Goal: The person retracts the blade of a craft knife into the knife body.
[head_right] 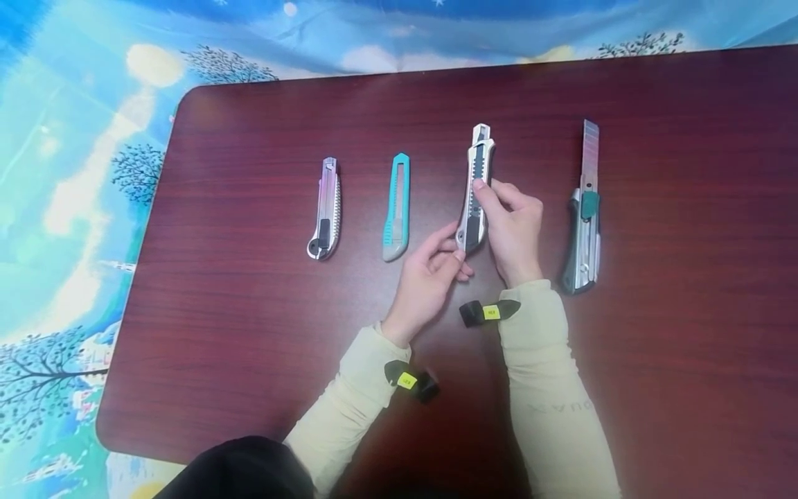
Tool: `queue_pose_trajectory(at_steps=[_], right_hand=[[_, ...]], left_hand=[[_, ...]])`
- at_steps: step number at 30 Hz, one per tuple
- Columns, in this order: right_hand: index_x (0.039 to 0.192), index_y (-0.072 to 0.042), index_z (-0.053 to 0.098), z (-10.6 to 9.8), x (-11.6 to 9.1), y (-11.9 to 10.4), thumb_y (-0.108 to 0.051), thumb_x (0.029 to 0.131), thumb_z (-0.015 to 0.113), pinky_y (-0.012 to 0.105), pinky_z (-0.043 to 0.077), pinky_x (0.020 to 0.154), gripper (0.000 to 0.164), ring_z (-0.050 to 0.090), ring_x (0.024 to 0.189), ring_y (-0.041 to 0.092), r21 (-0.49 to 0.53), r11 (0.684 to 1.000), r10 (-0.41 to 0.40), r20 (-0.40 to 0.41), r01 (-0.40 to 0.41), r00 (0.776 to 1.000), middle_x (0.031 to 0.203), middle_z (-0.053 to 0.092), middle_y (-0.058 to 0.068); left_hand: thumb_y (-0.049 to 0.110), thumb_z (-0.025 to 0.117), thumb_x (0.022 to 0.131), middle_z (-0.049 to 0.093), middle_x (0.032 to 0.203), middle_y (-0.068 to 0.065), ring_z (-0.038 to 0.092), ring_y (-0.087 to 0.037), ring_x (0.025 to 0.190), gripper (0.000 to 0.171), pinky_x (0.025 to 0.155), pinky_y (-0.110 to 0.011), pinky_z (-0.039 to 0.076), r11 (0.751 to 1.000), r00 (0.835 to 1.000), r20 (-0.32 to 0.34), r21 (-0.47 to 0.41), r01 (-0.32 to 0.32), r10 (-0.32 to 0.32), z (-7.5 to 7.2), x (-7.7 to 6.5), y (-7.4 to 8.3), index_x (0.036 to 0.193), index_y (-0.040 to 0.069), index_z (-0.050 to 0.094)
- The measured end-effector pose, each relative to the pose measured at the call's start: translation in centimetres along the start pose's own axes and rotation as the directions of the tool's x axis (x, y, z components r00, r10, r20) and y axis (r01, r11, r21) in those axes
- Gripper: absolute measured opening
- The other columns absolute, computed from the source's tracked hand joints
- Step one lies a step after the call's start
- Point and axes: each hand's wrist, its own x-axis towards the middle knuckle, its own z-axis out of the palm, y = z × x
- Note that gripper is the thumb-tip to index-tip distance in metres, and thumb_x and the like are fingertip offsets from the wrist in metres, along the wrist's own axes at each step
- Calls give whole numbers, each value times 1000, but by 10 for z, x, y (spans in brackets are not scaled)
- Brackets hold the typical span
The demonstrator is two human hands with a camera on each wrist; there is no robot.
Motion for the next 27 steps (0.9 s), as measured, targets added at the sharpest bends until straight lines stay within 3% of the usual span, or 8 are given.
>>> queue_pose_trajectory(at_steps=[3, 7, 9, 14, 19, 21, 23, 27], right_hand=[[90, 1, 71, 0, 0, 0, -11, 72, 75, 19, 44, 55, 22, 54, 63, 10, -46, 999, -19, -66, 16, 998, 73, 67, 2], [94, -2, 71, 0, 0, -2, -10, 69, 77, 18, 46, 57, 26, 55, 68, 10, -115, 993, -1, -93, -9, 996, 78, 69, 0], [95, -4, 71, 0, 0, -2, -10, 69, 77, 17, 46, 58, 28, 56, 71, 10, -147, 989, 4, -95, -18, 995, 82, 69, -1], [99, -3, 69, 5, -3, -9, -6, 69, 75, 15, 43, 50, 30, 52, 60, 8, -201, 980, -6, -85, -11, 996, 76, 65, -1], [101, -5, 69, 5, -2, -6, -5, 70, 74, 14, 40, 46, 32, 48, 56, 7, -256, 967, -20, -68, 2, 998, 73, 62, -2], [102, -6, 68, 3, -1, -2, -6, 69, 75, 13, 41, 46, 33, 48, 56, 7, -292, 956, -25, -60, 7, 998, 75, 62, -3], [103, -8, 68, 2, -1, -1, -8, 69, 75, 13, 42, 46, 34, 49, 56, 6, -350, 937, -18, -54, -2, 998, 74, 61, -5], [106, -12, 68, 0, -2, -5, -17, 71, 75, 12, 42, 47, 36, 52, 56, 2, -525, 850, 9, -34, -26, 999, 70, 60, -12]], left_hand=[[-4, 49, 87, 55, 104, -21, 64, -32, 76, 46, 67, -24, 55, 999, 1000, 1, 43, 6, -6, 1, -1, -1, 132, 0, 40], [-6, 50, 86, 50, 108, -22, 64, -34, 79, 47, 68, -25, 55, 999, 1000, -1, 40, 4, -4, 3, -2, -1, 132, -3, 39], [-6, 50, 86, 49, 108, -21, 64, -33, 81, 47, 69, -25, 55, 999, 1000, -6, 43, 2, -1, 4, -2, -2, 132, -3, 39], [-4, 52, 86, 48, 108, -15, 65, -22, 78, 47, 67, -21, 54, 997, 998, -49, 63, -33, 36, 7, 0, -15, 131, -1, 40], [-8, 53, 83, 41, 116, -19, 64, -32, 78, 44, 64, -17, 53, 995, 996, -77, 97, -37, 44, 8, -5, -3, 126, -9, 43], [-7, 54, 83, 40, 118, -18, 65, -31, 77, 44, 61, -15, 52, 994, 996, -82, 108, -32, 41, 8, -3, -9, 126, -8, 44], [-4, 56, 83, 41, 118, -15, 66, -26, 76, 45, 60, -14, 52, 991, 996, -85, 129, -23, 34, 8, 0, -16, 126, -5, 45], [-1, 59, 82, 43, 115, -9, 65, -10, 73, 46, 58, -13, 51, 977, 994, -87, 210, -43, 63, 9, 3, -30, 127, 0, 47]])
